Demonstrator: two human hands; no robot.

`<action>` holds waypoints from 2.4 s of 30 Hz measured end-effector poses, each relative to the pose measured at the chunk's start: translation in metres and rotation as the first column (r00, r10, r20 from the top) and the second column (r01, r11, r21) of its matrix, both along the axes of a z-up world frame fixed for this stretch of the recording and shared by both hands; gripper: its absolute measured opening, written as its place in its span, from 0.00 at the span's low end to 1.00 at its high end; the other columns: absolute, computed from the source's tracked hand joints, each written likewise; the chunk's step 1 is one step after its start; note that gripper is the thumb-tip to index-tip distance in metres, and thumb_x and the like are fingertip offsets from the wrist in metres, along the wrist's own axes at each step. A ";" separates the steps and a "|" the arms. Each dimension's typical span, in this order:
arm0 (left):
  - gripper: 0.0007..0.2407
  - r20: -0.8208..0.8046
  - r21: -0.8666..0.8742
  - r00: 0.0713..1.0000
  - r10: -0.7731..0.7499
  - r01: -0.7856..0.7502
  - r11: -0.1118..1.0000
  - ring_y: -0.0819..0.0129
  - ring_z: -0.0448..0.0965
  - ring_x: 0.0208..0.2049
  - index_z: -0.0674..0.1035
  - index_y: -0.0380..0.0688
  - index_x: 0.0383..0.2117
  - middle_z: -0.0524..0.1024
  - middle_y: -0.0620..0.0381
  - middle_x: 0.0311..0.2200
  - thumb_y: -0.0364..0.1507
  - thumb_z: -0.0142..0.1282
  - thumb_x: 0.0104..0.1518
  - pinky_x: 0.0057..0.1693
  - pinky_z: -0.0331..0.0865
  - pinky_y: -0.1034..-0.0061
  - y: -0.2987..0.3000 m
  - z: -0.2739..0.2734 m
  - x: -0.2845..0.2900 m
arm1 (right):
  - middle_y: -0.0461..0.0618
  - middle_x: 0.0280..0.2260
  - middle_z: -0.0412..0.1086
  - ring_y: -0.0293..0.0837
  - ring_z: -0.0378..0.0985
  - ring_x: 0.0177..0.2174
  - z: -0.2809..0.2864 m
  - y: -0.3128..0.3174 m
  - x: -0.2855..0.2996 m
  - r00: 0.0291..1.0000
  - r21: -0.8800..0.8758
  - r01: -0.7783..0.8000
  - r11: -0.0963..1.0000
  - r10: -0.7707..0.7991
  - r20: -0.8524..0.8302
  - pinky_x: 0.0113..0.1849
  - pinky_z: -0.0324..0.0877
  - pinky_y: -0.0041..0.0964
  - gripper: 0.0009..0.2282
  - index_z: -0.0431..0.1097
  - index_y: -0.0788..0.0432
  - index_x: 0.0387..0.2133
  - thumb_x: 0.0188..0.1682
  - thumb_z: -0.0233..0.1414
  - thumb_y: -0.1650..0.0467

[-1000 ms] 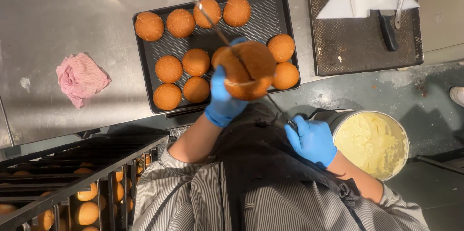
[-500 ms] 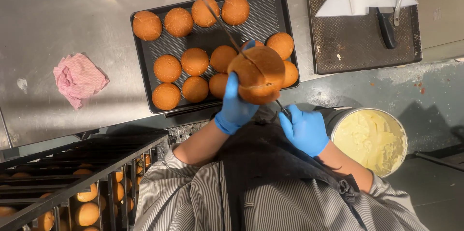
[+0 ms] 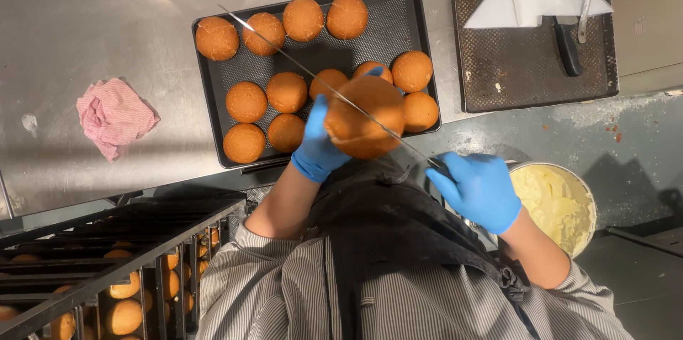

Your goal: Scoring a cross onto the top of baked buns using a long serrated knife on a stainless steel counter.

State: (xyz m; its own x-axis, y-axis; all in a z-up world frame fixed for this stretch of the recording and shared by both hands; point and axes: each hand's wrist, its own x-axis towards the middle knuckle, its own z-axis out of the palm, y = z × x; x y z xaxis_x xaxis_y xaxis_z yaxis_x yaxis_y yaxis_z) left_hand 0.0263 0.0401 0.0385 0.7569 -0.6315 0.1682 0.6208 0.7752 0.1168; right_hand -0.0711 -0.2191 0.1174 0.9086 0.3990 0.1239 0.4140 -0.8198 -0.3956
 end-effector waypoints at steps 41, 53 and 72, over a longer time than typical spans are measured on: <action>0.25 0.062 0.285 0.945 0.322 -0.326 0.902 0.52 0.61 0.70 0.56 0.44 0.72 0.60 0.45 0.69 0.39 0.38 0.70 0.75 0.55 0.56 -0.016 0.014 0.003 | 0.58 0.17 0.69 0.59 0.74 0.17 -0.068 0.013 -0.024 0.999 0.094 0.051 0.994 -0.051 -0.007 0.22 0.68 0.50 0.08 0.67 0.61 0.29 0.47 0.56 0.68; 0.23 0.083 0.313 0.957 0.277 -0.289 0.905 0.52 0.59 0.71 0.57 0.43 0.73 0.57 0.45 0.70 0.39 0.35 0.75 0.77 0.54 0.57 -0.020 0.018 0.010 | 0.58 0.16 0.69 0.59 0.73 0.16 -0.073 0.015 -0.022 0.998 0.121 0.057 0.991 -0.055 -0.020 0.21 0.67 0.50 0.09 0.68 0.63 0.30 0.47 0.56 0.68; 0.26 0.104 0.202 0.989 0.103 -0.122 0.972 0.56 0.58 0.74 0.55 0.45 0.73 0.58 0.46 0.72 0.42 0.39 0.73 0.77 0.57 0.62 -0.028 0.022 0.026 | 0.56 0.16 0.69 0.56 0.74 0.17 -0.058 0.033 0.010 0.985 0.098 0.168 0.981 -0.172 0.031 0.22 0.67 0.48 0.09 0.67 0.62 0.30 0.49 0.57 0.68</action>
